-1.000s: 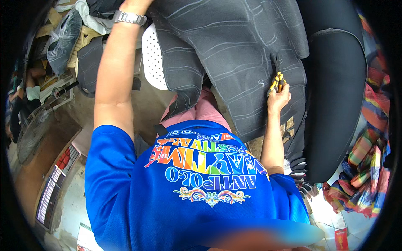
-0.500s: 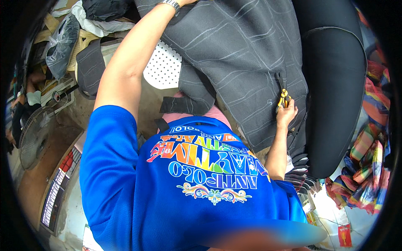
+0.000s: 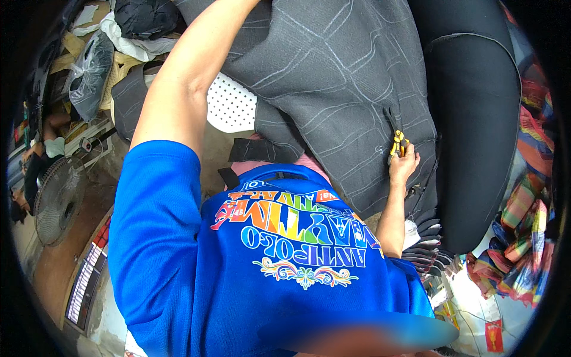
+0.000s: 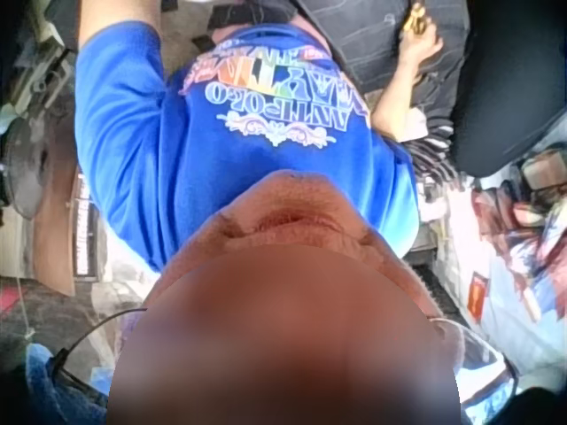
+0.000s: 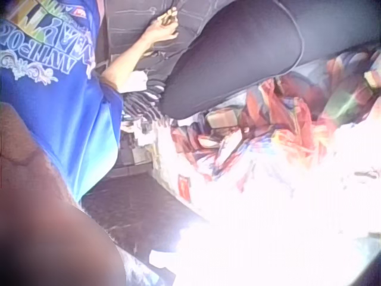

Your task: The person uses shears to cut a large piece of dark gray fabric laid on a table. They follow chalk lines, repeatedly repositioning and folding the fabric to make precise cuts along marked edges. Cut pieces are set aside as the task progresses.

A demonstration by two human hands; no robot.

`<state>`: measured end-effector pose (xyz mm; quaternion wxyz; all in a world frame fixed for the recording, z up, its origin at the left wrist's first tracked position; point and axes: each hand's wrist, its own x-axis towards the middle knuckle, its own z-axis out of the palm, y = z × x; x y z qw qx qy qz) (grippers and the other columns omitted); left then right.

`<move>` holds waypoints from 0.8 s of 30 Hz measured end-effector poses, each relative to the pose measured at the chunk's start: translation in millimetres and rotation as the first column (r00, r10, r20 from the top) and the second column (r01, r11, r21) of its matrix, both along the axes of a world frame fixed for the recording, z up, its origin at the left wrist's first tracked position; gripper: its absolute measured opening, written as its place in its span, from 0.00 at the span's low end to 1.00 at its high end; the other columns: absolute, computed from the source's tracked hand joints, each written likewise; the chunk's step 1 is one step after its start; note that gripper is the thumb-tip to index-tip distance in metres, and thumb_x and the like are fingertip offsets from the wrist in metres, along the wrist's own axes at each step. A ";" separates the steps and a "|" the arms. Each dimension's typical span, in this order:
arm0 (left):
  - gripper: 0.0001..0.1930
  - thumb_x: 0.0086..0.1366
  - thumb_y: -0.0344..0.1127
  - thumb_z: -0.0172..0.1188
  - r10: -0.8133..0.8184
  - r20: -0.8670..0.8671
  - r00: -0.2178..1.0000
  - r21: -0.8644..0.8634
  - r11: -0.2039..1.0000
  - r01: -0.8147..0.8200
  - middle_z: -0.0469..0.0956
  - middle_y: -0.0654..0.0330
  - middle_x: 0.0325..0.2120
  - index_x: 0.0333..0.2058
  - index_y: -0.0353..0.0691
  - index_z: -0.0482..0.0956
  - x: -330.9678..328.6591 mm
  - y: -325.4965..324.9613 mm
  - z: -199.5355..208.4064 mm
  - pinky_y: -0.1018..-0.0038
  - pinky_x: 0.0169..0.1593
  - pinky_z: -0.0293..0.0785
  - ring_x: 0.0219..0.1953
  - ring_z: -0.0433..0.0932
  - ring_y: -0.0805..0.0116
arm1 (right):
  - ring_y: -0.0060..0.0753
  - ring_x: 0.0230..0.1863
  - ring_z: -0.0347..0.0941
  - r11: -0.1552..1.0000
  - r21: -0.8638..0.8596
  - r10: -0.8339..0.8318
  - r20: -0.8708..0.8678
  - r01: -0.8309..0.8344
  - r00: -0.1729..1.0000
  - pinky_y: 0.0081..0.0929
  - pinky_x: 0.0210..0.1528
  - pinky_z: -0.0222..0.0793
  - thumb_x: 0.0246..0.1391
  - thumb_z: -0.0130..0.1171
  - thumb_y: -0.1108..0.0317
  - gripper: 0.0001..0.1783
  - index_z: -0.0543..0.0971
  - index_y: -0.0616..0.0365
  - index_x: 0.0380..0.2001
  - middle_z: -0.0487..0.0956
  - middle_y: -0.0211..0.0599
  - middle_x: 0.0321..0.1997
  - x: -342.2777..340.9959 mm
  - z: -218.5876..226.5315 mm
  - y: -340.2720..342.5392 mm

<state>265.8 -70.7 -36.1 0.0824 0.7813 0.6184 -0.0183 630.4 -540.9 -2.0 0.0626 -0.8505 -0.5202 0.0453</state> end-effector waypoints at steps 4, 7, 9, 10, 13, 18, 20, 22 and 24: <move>0.18 0.64 0.41 0.45 -0.188 0.280 0.941 -0.056 0.976 0.212 0.79 0.39 0.38 0.34 0.36 0.83 2.5 2.1 -22.1 0.58 0.48 0.75 0.45 0.80 0.49 | 0.41 0.39 0.76 1.000 0.009 -0.028 -0.011 0.028 1.000 0.50 0.63 0.54 0.42 0.64 0.74 0.15 0.74 0.57 0.37 0.79 0.39 0.31 -1.9 -2.3 1.6; 0.15 0.63 0.39 0.48 -0.167 0.280 0.945 -0.111 0.972 0.205 0.79 0.40 0.37 0.36 0.36 0.80 2.3 -3.0 -14.6 0.56 0.47 0.74 0.43 0.79 0.45 | 0.40 0.38 0.76 0.999 0.028 -0.021 0.005 0.021 1.000 0.50 0.62 0.54 0.43 0.64 0.73 0.14 0.74 0.57 0.36 0.79 0.38 0.31 -2.9 -4.5 0.2; 0.13 0.62 0.37 0.50 -0.243 0.274 0.930 0.036 0.969 0.243 0.79 0.38 0.35 0.35 0.34 0.77 3.4 -2.6 4.7 0.55 0.46 0.74 0.41 0.79 0.42 | 0.40 0.38 0.76 0.998 0.064 -0.018 0.045 0.015 0.999 0.50 0.62 0.54 0.43 0.64 0.73 0.14 0.74 0.57 0.35 0.79 0.37 0.30 -5.1 -6.9 -3.5; 0.12 0.61 0.37 0.51 -0.282 0.269 0.921 0.110 0.959 0.262 0.79 0.37 0.35 0.35 0.32 0.76 5.3 3.1 18.6 0.54 0.46 0.74 0.40 0.79 0.41 | 0.39 0.38 0.76 0.998 0.065 -0.032 0.071 0.028 0.997 0.50 0.62 0.54 0.43 0.64 0.72 0.13 0.74 0.56 0.35 0.79 0.36 0.30 -6.2 -8.1 -5.6; 0.11 0.63 0.36 0.52 -0.304 0.449 0.840 0.625 0.779 -0.052 0.76 0.36 0.31 0.33 0.31 0.69 11.8 40.9 70.9 0.56 0.33 0.74 0.30 0.77 0.38 | 0.39 0.37 0.76 0.986 0.121 -0.127 0.096 0.115 0.987 0.50 0.62 0.52 0.44 0.63 0.73 0.12 0.74 0.56 0.35 0.79 0.34 0.30 -10.6 -11.3 -12.9; 0.22 0.61 0.41 0.59 -0.261 0.853 0.452 0.435 0.834 -0.339 0.75 0.35 0.41 0.46 0.29 0.68 75.9 63.3 68.0 0.60 0.51 0.70 0.46 0.75 0.42 | 0.36 0.38 0.76 0.978 0.104 -0.189 0.099 0.178 0.977 0.52 0.64 0.48 0.44 0.63 0.71 0.13 0.75 0.55 0.36 0.79 0.30 0.32 -11.2 -12.3 -6.8; 0.42 0.56 0.47 0.64 -0.240 0.843 0.482 0.340 0.931 -0.131 0.61 0.33 0.59 0.61 0.26 0.56 89.0 48.3 29.9 0.62 0.64 0.58 0.62 0.61 0.42 | 0.35 0.39 0.77 0.977 0.165 -0.156 0.124 0.135 0.980 0.52 0.64 0.47 0.44 0.65 0.69 0.15 0.76 0.56 0.38 0.80 0.30 0.34 -12.8 -6.8 -5.9; 0.47 0.54 0.51 0.65 -0.390 0.686 0.614 0.473 0.881 0.031 0.50 0.35 0.64 0.64 0.28 0.53 93.6 29.6 -10.8 0.60 0.68 0.50 0.66 0.52 0.41 | 0.32 0.41 0.77 0.979 0.135 -0.170 0.113 0.155 0.979 0.51 0.65 0.46 0.42 0.70 0.63 0.20 0.77 0.57 0.40 0.81 0.29 0.36 -16.0 3.9 -9.4; 0.45 0.55 0.55 0.63 -0.432 0.547 0.717 0.449 0.874 0.184 0.50 0.37 0.65 0.63 0.32 0.58 94.7 19.1 -34.8 0.58 0.68 0.50 0.67 0.51 0.44 | 0.33 0.39 0.76 0.979 0.174 -0.120 0.094 0.103 0.988 0.47 0.64 0.48 0.41 0.73 0.59 0.23 0.77 0.57 0.39 0.80 0.30 0.35 -20.2 17.8 -14.8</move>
